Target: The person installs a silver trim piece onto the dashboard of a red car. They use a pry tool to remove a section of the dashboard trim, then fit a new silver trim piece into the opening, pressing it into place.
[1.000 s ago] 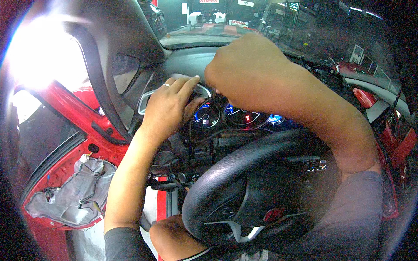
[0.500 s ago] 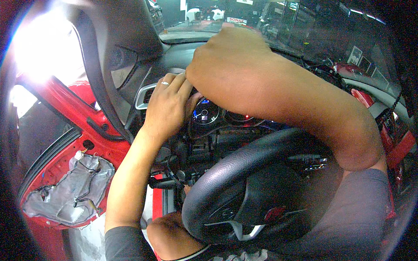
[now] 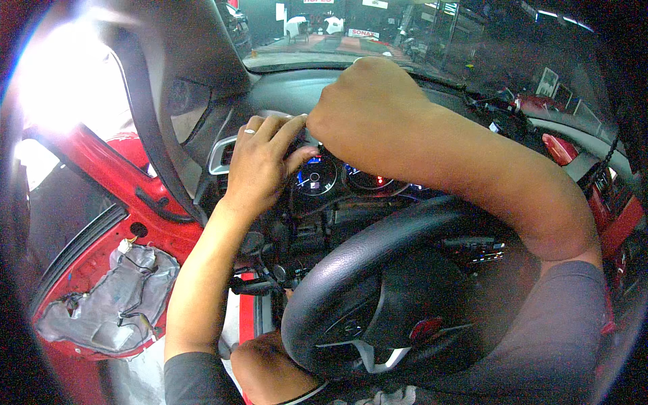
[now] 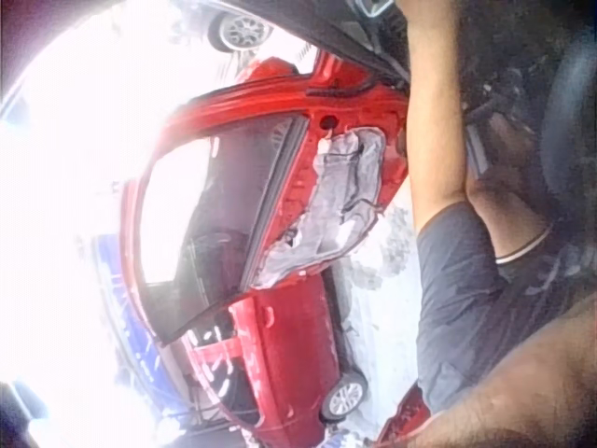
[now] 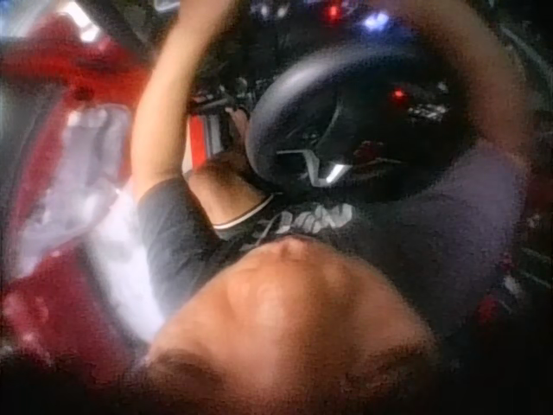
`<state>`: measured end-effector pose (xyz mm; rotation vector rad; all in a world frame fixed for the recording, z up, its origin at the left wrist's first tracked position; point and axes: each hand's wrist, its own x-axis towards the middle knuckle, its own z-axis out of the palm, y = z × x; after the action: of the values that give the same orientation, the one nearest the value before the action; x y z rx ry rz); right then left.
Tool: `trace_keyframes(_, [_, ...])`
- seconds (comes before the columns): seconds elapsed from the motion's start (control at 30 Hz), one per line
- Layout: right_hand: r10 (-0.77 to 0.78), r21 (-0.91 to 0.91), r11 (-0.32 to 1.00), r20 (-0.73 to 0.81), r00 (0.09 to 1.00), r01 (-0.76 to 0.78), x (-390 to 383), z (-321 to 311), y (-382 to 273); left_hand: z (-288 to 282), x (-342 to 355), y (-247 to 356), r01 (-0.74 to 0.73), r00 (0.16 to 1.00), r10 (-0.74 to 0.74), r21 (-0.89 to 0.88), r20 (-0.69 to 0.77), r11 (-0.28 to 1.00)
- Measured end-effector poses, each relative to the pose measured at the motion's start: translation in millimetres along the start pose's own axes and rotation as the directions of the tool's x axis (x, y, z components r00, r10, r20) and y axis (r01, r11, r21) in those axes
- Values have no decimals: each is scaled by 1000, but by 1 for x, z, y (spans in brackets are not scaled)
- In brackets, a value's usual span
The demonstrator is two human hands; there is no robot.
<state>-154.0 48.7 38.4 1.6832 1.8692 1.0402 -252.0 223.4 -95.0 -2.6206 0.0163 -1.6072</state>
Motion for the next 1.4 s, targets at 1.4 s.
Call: trace_keyframes(1.4, [51,39,998,-104,993,-48,15,34,7,25,-2,20,124,972,-124,-13,-197,992])
